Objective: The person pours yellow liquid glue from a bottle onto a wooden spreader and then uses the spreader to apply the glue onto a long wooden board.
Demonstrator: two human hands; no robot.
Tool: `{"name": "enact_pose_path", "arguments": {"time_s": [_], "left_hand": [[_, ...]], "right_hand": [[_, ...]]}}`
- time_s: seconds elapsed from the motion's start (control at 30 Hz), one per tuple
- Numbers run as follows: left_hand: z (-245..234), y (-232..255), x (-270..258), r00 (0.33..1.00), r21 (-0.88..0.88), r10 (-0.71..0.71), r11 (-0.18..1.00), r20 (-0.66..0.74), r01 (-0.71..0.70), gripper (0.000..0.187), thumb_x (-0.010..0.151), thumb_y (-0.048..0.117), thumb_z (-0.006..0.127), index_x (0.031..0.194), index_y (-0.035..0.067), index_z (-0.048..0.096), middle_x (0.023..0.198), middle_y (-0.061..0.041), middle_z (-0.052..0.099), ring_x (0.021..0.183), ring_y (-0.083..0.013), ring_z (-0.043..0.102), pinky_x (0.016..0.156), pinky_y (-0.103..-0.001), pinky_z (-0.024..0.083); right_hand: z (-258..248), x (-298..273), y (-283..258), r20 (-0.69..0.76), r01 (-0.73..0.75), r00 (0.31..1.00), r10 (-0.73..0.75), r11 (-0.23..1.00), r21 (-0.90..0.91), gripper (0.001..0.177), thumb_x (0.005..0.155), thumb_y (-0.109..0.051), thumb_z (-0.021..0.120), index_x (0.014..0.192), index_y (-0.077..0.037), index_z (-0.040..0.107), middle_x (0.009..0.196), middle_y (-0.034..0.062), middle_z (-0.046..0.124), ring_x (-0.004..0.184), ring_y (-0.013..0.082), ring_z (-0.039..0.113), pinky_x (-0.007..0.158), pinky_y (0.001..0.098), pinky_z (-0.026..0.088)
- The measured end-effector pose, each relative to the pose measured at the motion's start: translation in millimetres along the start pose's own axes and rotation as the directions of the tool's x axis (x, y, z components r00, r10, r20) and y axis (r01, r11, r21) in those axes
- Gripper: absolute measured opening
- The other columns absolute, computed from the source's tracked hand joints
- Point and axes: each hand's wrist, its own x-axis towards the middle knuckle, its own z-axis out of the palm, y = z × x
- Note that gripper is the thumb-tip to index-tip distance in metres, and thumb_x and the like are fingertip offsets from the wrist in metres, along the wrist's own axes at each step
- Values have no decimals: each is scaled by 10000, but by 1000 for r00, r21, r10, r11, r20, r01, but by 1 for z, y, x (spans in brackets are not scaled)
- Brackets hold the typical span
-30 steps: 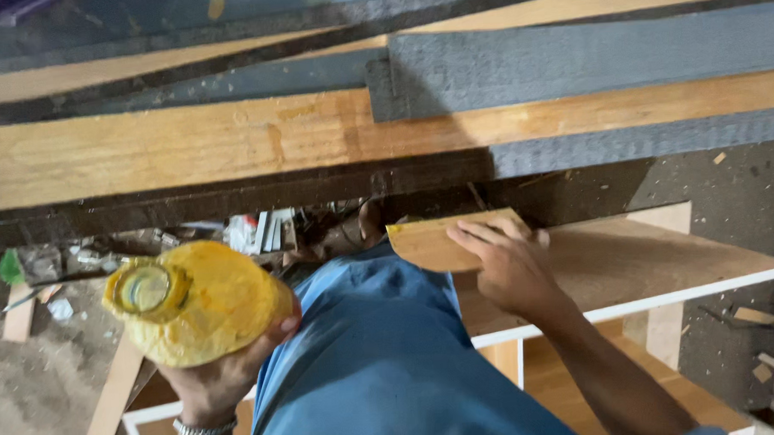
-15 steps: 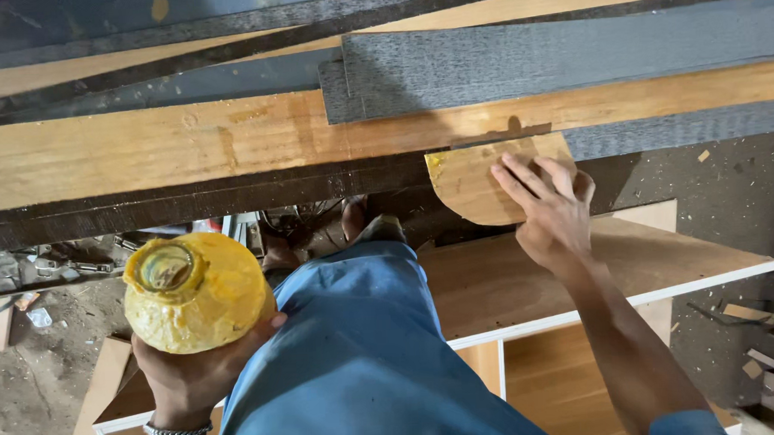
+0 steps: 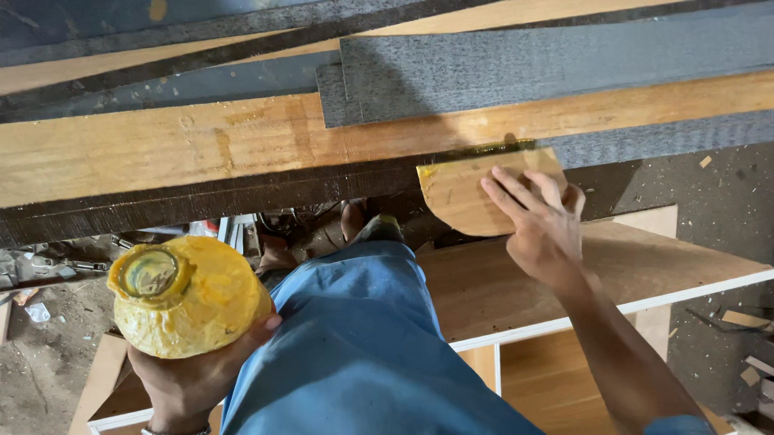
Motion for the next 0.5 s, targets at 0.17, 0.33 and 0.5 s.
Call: {"name": "enact_pose_path", "arguments": {"time_s": [0.17,0.33,0.5], "left_hand": [[5,7,-2,997,-56,-75,996,20,76,973,557,289,930,1483,164,657,1494,43,739,1445,-78,637,1340,-276,449],[12,14,1,981,-278,-145,945,126,175,1230,568,395,792,1715,172,407,1614,3,597,1594,-145,530,1401,-324,371],[8,-22,3,999,47,11,999,-47,-9,964,567,359,965,1456,149,658,1463,39,764,1405,-64,656,1245,-291,515]], "right_hand": [[-14,8,3,-27,-22,999,22,1000,8,964,771,23,613,1647,-371,685,1720,-183,635,1519,217,519,1112,600,372],[-13,26,7,194,-62,980,52,997,47,1050,773,61,558,1724,-385,542,1758,-212,546,1518,175,415,1180,710,346],[-13,16,9,98,-48,994,44,998,39,994,763,8,597,1674,-389,630,1729,-209,600,1514,205,482,1087,655,385]]}}
